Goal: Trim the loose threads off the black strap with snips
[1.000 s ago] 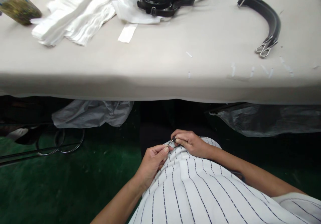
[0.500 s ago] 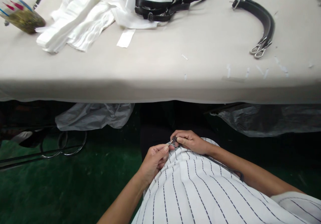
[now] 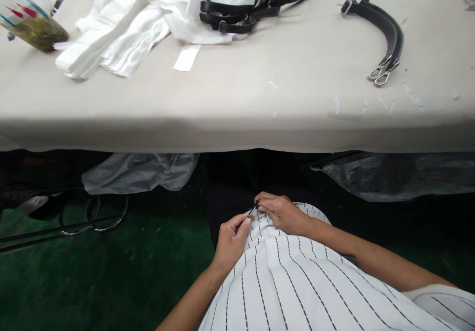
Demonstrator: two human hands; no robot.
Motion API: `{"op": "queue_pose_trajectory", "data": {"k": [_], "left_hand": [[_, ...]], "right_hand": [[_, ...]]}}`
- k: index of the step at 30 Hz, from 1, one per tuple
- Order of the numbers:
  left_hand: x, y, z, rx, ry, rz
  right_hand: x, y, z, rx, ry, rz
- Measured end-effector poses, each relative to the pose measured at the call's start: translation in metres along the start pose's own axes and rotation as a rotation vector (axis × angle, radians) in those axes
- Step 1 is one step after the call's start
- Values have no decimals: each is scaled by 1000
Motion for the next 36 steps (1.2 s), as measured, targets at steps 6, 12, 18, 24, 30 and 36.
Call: {"op": "queue_pose_trajectory", "data": {"k": [6, 12, 18, 24, 30, 36], "left_hand": [[-10, 7, 3, -113, 84, 0], [-1, 6, 9, -55, -30, 17], [23, -7, 6, 61, -106, 10], [29, -10, 11, 157, -113, -100], [27, -11, 20, 438, -192, -238], [26, -8, 26, 617, -167, -396]], "right_hand": [[-3, -5, 15, -165, -103, -53], [3, -1, 21, 139, -97, -77], [5, 10, 9, 387, -94, -109], [1, 11, 3, 261, -124, -84], [-1, 5, -2, 2, -93, -158], [3, 4, -8, -87, 79, -259]]}}
Point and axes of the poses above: each hand's wrist, its own x-axis towards the middle knuckle, its own y-axis out of the back of the hand, z = x × y, the point moved 3 cm from there along x, towards the middle knuckle, and after that the axes turned 15 degrees about -x, right-handed, at the moved point
